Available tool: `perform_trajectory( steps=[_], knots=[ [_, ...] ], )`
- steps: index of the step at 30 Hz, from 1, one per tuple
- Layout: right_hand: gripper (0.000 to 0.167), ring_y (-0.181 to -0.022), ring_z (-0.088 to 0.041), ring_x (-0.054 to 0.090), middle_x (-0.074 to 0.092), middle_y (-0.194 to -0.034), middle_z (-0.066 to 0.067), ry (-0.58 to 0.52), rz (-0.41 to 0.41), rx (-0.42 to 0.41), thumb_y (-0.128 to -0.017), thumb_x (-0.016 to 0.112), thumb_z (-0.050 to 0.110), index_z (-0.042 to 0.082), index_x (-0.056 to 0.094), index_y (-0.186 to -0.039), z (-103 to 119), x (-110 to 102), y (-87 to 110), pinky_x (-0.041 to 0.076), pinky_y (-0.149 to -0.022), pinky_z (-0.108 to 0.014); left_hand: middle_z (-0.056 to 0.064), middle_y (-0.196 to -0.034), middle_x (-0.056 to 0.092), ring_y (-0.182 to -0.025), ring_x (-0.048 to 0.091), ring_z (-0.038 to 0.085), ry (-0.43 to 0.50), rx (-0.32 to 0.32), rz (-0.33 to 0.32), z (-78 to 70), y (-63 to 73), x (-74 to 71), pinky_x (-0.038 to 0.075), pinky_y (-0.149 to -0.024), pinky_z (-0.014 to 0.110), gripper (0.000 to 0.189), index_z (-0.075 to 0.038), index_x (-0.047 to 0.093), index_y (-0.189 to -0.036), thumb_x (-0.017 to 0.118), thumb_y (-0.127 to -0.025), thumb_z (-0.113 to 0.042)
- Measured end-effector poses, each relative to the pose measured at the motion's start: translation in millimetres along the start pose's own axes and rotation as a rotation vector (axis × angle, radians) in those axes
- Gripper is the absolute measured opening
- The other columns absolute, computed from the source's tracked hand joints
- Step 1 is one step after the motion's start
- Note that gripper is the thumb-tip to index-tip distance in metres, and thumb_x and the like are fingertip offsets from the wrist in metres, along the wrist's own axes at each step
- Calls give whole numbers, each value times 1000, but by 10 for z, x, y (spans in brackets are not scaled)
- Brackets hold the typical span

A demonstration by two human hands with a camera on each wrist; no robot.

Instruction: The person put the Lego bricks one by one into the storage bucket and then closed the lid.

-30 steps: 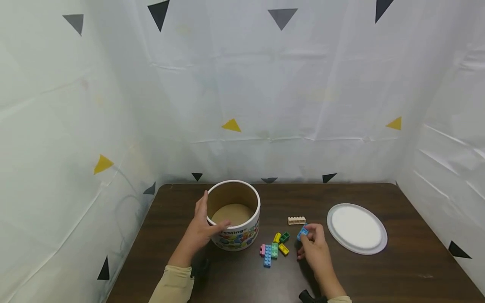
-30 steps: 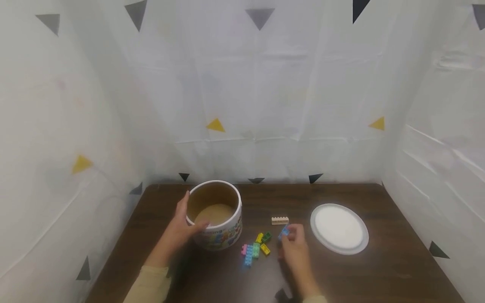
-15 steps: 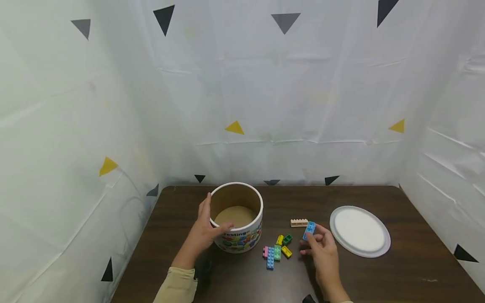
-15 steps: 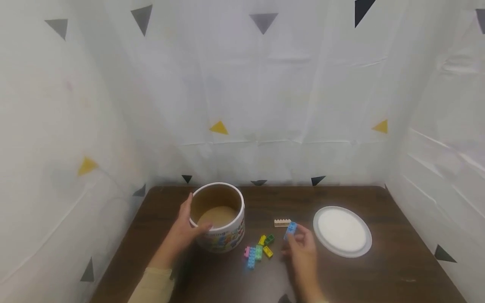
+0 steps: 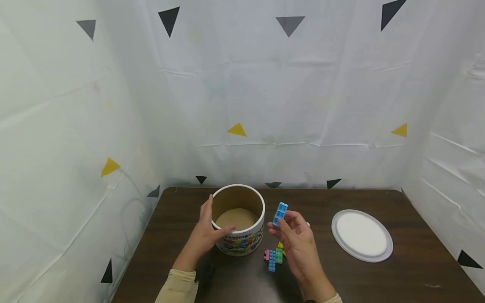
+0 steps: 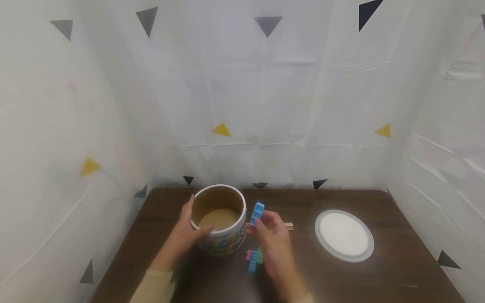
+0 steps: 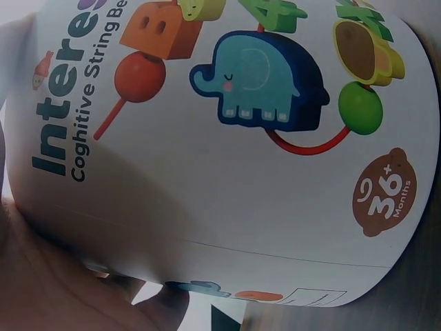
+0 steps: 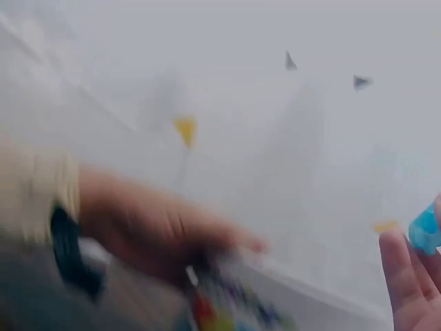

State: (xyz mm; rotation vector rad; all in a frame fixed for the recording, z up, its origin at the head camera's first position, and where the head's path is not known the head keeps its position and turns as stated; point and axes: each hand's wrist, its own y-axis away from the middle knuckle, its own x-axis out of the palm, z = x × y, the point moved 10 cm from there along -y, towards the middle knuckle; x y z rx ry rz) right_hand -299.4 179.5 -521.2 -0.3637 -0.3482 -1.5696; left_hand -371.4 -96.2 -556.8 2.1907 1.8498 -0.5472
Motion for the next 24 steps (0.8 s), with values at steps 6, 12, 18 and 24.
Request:
perform_trajectory(
  steps=[6, 12, 18, 24],
  knots=[
    [49, -123, -20, 76, 69, -133, -9, -120, 234, 77, -114, 59, 18, 1, 40, -156, 20, 675, -224, 57, -108, -31, 9, -181, 12, -155, 39, 50, -14, -9, -1, -14, -17, -4, 35, -122, 74, 129, -27, 0, -177, 89, -87, -54],
    [56, -125, -28, 75, 70, -133, -17, -31, 266, 164, -112, 62, 14, 2, 35, -159, -171, 852, -495, 57, -107, -35, 9, -181, 11, -153, 41, 51, -15, -36, -10, 37, 7, -11, 37, -120, 73, 131, -27, 0, -177, 88, -85, -62],
    [55, -128, -37, 73, 68, -131, -22, 82, 232, 188, -110, 65, 12, 5, 34, -154, -265, 836, -534, 59, -103, -36, 9, -181, 10, -152, 42, 50, -2, -15, -4, 21, 17, -18, 40, -119, 72, 129, -26, -1, -177, 88, -88, -55],
    [50, -129, -33, 73, 66, -140, -26, 147, 243, 194, -111, 65, 22, 1, 44, -150, -224, 883, -541, 59, -103, -34, 8, -181, 10, -152, 41, 51, 1, -8, -18, 15, 6, -42, 39, -120, 72, 129, -27, -1, -177, 89, -87, -55]
  ],
)
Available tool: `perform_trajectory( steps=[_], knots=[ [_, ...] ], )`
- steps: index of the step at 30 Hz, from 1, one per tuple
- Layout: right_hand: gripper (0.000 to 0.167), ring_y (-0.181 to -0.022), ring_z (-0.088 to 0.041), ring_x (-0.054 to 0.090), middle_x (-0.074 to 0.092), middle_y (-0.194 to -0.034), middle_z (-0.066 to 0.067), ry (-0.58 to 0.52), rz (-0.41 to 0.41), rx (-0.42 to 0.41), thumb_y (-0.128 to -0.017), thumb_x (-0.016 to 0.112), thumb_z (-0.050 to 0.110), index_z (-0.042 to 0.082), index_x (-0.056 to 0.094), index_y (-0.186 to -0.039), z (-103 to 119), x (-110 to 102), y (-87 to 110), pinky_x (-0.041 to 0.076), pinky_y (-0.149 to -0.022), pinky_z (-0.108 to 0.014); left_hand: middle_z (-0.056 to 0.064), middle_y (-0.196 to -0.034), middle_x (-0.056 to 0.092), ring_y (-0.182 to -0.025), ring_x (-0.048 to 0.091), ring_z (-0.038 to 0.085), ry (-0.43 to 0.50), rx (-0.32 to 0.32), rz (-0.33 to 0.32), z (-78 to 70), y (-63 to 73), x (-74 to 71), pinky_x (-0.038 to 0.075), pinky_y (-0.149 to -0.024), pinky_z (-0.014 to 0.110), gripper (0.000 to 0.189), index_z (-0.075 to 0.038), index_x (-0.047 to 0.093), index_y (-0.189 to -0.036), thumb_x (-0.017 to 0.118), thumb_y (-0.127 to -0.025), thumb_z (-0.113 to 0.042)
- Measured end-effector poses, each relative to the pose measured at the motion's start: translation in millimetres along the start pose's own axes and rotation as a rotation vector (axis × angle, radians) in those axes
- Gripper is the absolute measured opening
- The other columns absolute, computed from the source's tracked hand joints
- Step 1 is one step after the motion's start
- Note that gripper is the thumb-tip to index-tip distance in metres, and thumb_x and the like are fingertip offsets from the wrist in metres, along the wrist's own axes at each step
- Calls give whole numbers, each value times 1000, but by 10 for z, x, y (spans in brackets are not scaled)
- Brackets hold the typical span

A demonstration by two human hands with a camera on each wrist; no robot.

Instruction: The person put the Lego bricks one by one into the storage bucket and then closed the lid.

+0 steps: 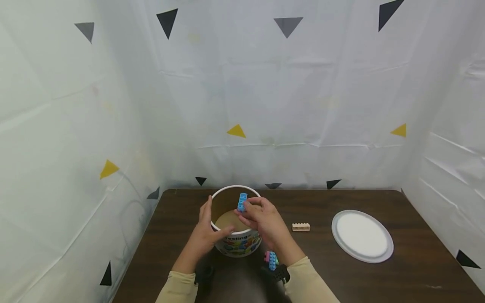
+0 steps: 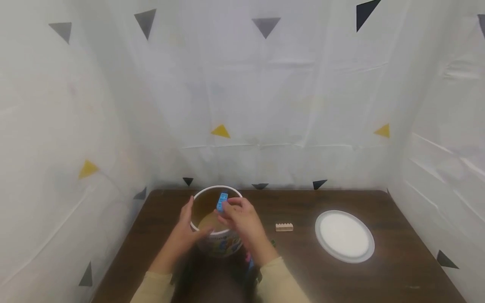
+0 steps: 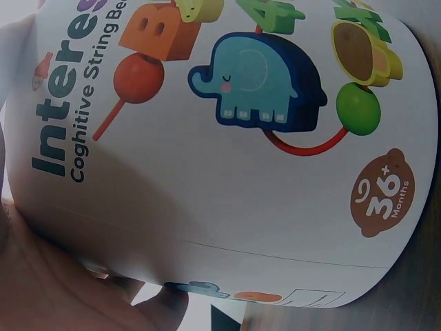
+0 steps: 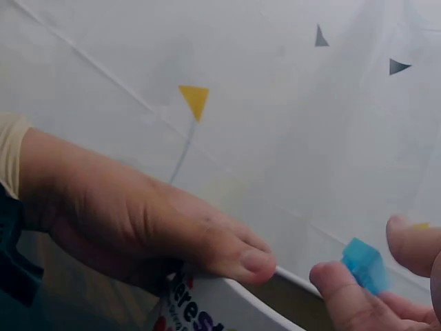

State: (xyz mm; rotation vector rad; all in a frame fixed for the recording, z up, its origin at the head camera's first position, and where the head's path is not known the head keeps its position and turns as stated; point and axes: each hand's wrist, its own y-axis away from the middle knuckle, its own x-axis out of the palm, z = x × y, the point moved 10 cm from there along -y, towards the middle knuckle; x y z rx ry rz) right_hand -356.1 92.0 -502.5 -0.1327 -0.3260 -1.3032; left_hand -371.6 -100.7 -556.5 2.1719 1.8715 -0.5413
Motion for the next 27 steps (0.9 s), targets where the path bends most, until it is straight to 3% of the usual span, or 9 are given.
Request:
perform_trajectory(
  steps=[5, 13, 19, 27],
  knots=[
    [46, -137, -34, 68, 64, -148, -28, -2, 26, 29, -114, 59, 24, -2, 49, -151, 26, -6, -1, 59, -104, -35, 8, -181, 9, -154, 39, 50, 2, 17, 2, -33, -12, -4, 38, -121, 73, 127, -27, -1, -177, 88, -89, -49],
    [48, -129, -24, 74, 65, -150, -25, -15, 41, 37, -115, 58, 21, -2, 46, -155, 9, -34, -1, 58, -105, -35, 8, -181, 9, -154, 40, 50, 1, 22, 1, -40, -15, -6, 38, -120, 73, 128, -26, -1, -177, 89, -89, -51],
    [45, -139, -34, 67, 64, -149, -26, -21, 17, 24, -115, 57, 19, -2, 46, -153, -1, -49, 2, 58, -106, -37, 10, -181, 9, -154, 39, 51, 12, 23, 4, -73, 2, 7, 36, -121, 75, 127, -25, 0, -177, 89, -89, -49],
    [30, -127, -28, 75, 72, -131, -19, 11, -56, -7, -116, 54, 19, 0, 54, -139, -37, -125, 56, 62, -101, -40, 10, -181, 11, -152, 41, 52, 22, 28, 1, -60, -11, 60, 39, -119, 74, 127, -25, 2, -177, 89, -88, -49]
  ],
)
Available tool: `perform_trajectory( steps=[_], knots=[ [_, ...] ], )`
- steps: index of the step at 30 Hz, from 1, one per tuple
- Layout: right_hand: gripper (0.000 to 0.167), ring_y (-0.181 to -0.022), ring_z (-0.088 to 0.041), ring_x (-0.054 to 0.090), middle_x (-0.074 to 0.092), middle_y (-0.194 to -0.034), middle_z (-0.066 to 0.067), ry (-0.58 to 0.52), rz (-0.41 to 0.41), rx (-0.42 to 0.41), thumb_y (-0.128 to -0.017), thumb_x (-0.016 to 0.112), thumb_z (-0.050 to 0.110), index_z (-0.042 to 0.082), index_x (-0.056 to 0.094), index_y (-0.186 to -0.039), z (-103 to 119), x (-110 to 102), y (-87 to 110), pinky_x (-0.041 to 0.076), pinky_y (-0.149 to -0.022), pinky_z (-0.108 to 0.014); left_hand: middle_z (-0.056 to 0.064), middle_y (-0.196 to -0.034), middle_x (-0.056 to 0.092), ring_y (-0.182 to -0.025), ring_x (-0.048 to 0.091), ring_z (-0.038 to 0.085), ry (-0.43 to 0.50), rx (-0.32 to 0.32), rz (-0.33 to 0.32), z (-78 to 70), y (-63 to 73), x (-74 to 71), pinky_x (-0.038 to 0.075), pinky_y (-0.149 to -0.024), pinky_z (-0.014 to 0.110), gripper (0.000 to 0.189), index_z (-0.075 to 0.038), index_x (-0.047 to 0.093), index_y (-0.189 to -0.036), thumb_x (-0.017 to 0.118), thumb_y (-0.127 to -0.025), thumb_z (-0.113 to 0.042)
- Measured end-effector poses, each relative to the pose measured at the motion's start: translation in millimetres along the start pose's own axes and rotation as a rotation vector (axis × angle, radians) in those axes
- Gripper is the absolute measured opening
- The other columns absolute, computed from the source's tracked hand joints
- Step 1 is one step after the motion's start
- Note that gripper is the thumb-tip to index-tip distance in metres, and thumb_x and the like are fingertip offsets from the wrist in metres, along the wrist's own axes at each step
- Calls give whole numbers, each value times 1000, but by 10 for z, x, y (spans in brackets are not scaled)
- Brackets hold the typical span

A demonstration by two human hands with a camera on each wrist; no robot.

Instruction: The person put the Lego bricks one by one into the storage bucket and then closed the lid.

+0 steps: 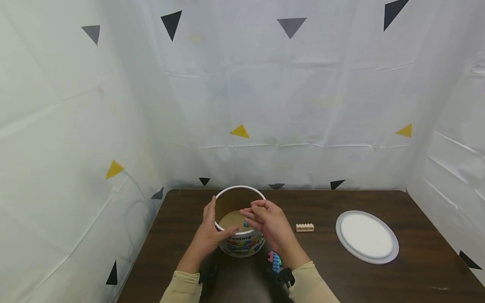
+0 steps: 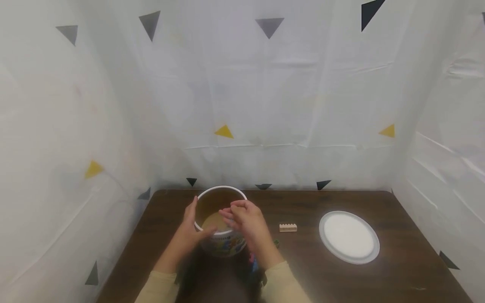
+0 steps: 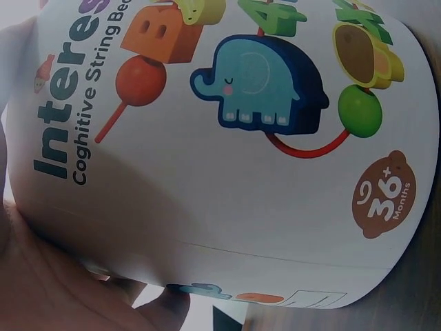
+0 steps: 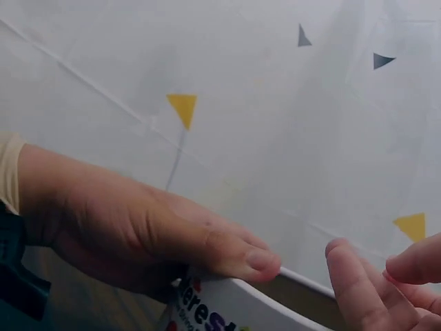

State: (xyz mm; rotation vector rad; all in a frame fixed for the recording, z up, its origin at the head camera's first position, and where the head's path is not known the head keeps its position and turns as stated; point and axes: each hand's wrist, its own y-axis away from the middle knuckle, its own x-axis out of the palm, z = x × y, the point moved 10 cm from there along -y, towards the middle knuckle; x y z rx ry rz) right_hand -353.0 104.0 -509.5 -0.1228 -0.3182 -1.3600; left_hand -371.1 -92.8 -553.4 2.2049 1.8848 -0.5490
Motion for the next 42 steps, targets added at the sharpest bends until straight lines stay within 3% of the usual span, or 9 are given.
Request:
perform_trajectory(
  steps=[6, 16, 21, 24, 28, 31, 37, 42],
  knots=[
    [25, -114, -20, 80, 77, -115, -9, 49, -38, -14, -115, 57, 23, 2, 60, -128, -32, -19, 62, 66, -79, -37, 10, -180, 11, -151, 42, 52, 0, 4, -2, 8, -6, 5, 40, -119, 73, 129, -25, 2, -177, 90, -87, -53],
    [18, -109, -20, 81, 79, -108, -4, -29, -26, -54, -114, 59, 23, 7, 60, -121, -85, -134, 215, 63, -72, -32, 9, -181, 10, -152, 41, 50, 4, 14, 0, -11, -11, -6, 43, -118, 70, 128, -23, 2, -177, 89, -88, -51],
    [18, -83, -13, 76, 74, -98, 0, -164, -119, -151, -113, 61, 20, 5, 60, -122, -78, -538, 401, 53, -54, -22, 5, -182, 9, -155, 38, 50, 16, 14, 17, -23, 1, 21, 39, -120, 71, 127, -29, 1, -177, 89, -88, -49],
    [12, -71, -9, 67, 70, -91, 3, -180, -188, -187, -113, 61, 21, 11, 63, -118, -55, -849, 505, 47, -51, -20, 1, -182, 9, -155, 38, 49, 12, 8, 19, -25, 5, 19, 40, -119, 72, 126, -35, 1, -176, 89, -88, -50],
    [10, -67, -8, 59, 64, -88, 5, -138, -251, -164, -113, 61, 25, 17, 65, -114, -67, -1188, 653, 44, -50, -19, 0, -182, 9, -155, 38, 48, 7, -2, 21, 2, 18, 24, 40, -119, 72, 126, -35, 0, -176, 90, -88, -51],
    [15, -68, -9, 56, 61, -88, 5, -92, -295, -141, -113, 61, 27, 12, 64, -117, -150, -1430, 752, 43, -50, -20, 2, -181, 8, -155, 38, 49, 7, -9, 22, 14, 34, 16, 40, -119, 73, 127, -33, 1, -176, 90, -88, -50],
    [16, -67, -11, 54, 56, -89, 3, 14, -388, -65, -113, 63, 25, 11, 65, -119, -554, -1964, 791, 45, -52, -24, 0, -181, 8, -155, 39, 50, 11, -2, 16, -6, 20, -7, 41, -118, 72, 128, -35, 0, -176, 90, -87, -51],
    [32, -70, -13, 58, 61, -101, -4, 135, -387, -45, -110, 67, 23, 2, 66, -134, -777, -2045, 675, 52, -54, -27, 2, -181, 9, -154, 39, 50, 5, -6, 13, -2, 29, -56, 42, -117, 72, 130, -32, 1, -176, 91, -86, -53]
  ],
)
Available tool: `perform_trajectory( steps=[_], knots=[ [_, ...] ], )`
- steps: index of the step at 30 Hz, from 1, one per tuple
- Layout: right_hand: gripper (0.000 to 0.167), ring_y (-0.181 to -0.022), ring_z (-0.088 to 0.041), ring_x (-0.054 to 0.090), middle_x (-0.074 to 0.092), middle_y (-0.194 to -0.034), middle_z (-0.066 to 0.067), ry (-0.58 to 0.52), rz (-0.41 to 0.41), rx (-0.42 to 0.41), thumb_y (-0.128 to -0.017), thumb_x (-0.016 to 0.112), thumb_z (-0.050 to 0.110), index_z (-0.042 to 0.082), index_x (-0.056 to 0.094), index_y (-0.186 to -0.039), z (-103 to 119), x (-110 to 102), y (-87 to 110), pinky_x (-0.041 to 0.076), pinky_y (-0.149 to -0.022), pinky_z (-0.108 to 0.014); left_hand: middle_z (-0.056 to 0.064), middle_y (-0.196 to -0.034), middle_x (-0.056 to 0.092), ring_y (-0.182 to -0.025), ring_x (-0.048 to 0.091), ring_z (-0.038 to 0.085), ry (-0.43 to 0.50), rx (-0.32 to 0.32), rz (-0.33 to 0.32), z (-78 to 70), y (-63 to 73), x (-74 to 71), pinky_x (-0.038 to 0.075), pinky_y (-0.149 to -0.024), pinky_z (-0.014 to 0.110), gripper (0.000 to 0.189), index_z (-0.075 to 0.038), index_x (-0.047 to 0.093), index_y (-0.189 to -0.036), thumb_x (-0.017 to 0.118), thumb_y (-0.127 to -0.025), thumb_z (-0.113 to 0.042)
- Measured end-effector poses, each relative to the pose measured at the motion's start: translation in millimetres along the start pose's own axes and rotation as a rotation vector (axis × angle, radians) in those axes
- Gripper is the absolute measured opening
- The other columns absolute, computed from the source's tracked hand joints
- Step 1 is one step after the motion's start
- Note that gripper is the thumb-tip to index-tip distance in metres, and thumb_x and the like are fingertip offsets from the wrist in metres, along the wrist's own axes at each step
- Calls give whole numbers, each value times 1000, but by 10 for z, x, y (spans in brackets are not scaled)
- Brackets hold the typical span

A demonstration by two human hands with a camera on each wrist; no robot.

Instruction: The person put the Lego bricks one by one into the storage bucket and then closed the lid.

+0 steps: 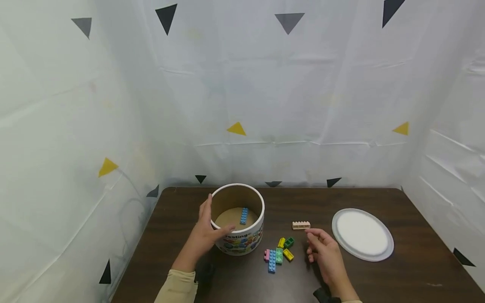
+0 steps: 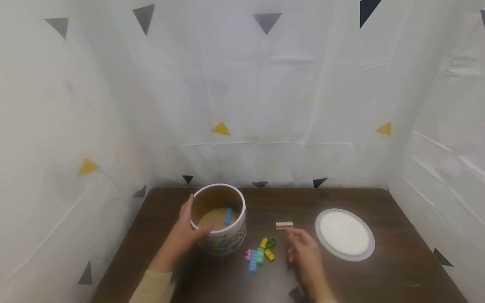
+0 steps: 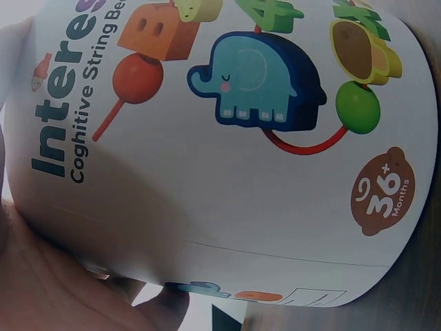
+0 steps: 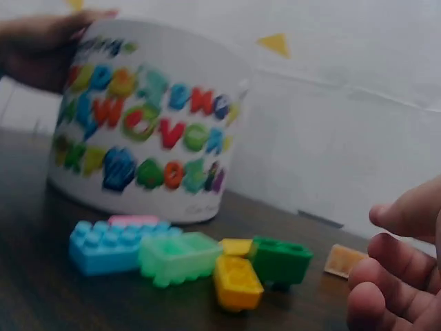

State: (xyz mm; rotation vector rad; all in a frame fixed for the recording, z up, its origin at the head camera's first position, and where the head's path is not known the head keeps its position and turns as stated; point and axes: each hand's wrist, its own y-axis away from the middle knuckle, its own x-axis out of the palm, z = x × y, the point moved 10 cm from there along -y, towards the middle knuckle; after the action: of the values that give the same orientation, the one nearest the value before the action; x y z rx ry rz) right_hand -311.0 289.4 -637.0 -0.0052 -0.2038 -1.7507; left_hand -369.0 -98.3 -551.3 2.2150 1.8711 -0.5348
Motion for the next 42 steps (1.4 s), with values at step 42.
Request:
perform_trajectory(
  steps=[42],
  knots=[
    [26, -78, -17, 67, 70, -114, -13, 433, 86, -38, -105, 73, 18, 12, 70, -130, 65, 328, 93, 55, -59, -32, 1, -181, 11, -153, 39, 49, 1, -4, -6, 0, 23, -32, 41, -119, 71, 125, -38, 1, -175, 90, -88, -50]
  ],
)
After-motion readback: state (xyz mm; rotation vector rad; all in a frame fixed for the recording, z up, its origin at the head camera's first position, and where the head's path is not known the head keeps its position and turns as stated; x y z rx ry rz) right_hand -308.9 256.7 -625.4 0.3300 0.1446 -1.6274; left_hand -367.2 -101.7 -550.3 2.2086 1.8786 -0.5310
